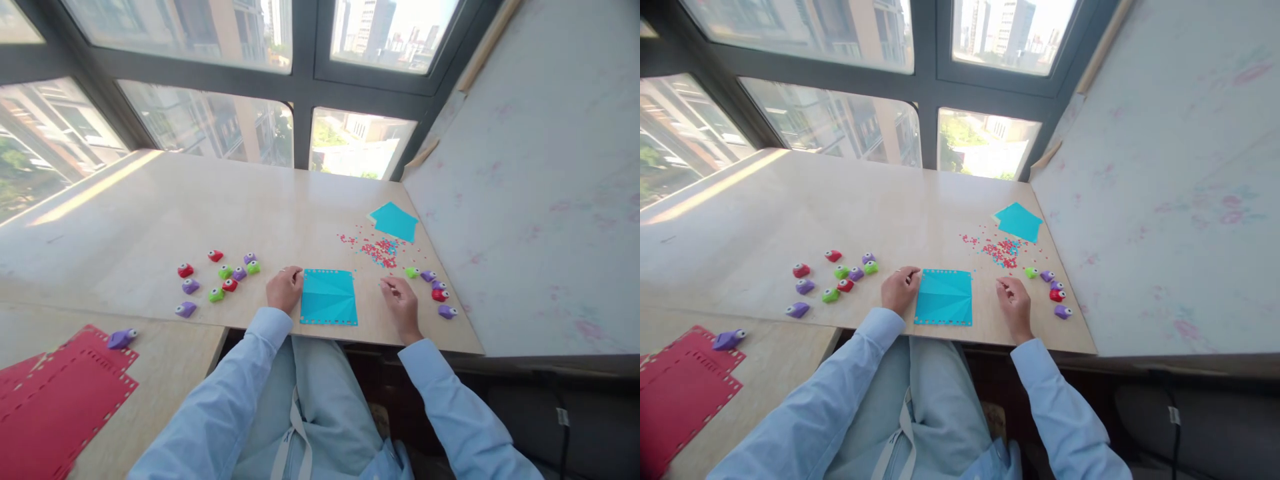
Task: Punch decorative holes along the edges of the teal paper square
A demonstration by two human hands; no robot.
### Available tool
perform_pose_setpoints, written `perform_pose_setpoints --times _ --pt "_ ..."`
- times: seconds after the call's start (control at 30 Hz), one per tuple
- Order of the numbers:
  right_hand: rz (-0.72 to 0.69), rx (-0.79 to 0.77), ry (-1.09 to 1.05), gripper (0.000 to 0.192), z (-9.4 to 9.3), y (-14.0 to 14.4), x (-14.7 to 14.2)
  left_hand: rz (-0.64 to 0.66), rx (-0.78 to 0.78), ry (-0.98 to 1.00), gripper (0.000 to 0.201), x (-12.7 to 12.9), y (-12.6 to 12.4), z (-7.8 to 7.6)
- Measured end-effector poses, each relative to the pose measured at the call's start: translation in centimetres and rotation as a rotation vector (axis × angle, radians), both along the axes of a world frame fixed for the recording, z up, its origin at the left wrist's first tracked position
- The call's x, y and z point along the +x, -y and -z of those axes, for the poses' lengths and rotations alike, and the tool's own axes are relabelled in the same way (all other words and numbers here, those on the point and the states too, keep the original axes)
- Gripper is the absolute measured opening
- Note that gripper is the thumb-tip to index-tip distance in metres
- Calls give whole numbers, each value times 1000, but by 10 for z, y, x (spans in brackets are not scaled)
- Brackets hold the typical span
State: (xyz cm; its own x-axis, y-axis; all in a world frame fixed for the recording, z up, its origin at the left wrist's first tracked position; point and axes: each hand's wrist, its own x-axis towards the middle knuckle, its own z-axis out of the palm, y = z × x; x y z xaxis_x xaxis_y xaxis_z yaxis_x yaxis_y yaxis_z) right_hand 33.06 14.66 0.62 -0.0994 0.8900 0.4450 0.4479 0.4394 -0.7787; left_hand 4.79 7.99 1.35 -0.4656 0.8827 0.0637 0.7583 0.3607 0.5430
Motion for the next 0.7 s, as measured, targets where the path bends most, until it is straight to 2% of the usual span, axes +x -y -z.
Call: perform_pose_setpoints --times 0.1,0.17,0.23,0.33,0.47,0.7 --pt "178 25 66 34 -3 -25 32 -7 4 -9 28 0 0 0" --pt "226 65 215 41 -6 -49 55 -10 13 -11 28 1 0 0" --pt "210 77 439 43 -9 -72 73 -7 21 -9 28 1 0 -1" --pt "84 -17 695 34 -13 -95 84 -12 27 -2 27 0 0 -1" --pt "-34 -64 770 20 -20 -93 70 -10 39 11 27 0 1 0" --pt "-275 -128 792 10 -27 -40 6 -10 51 27 26 0 -1 2"
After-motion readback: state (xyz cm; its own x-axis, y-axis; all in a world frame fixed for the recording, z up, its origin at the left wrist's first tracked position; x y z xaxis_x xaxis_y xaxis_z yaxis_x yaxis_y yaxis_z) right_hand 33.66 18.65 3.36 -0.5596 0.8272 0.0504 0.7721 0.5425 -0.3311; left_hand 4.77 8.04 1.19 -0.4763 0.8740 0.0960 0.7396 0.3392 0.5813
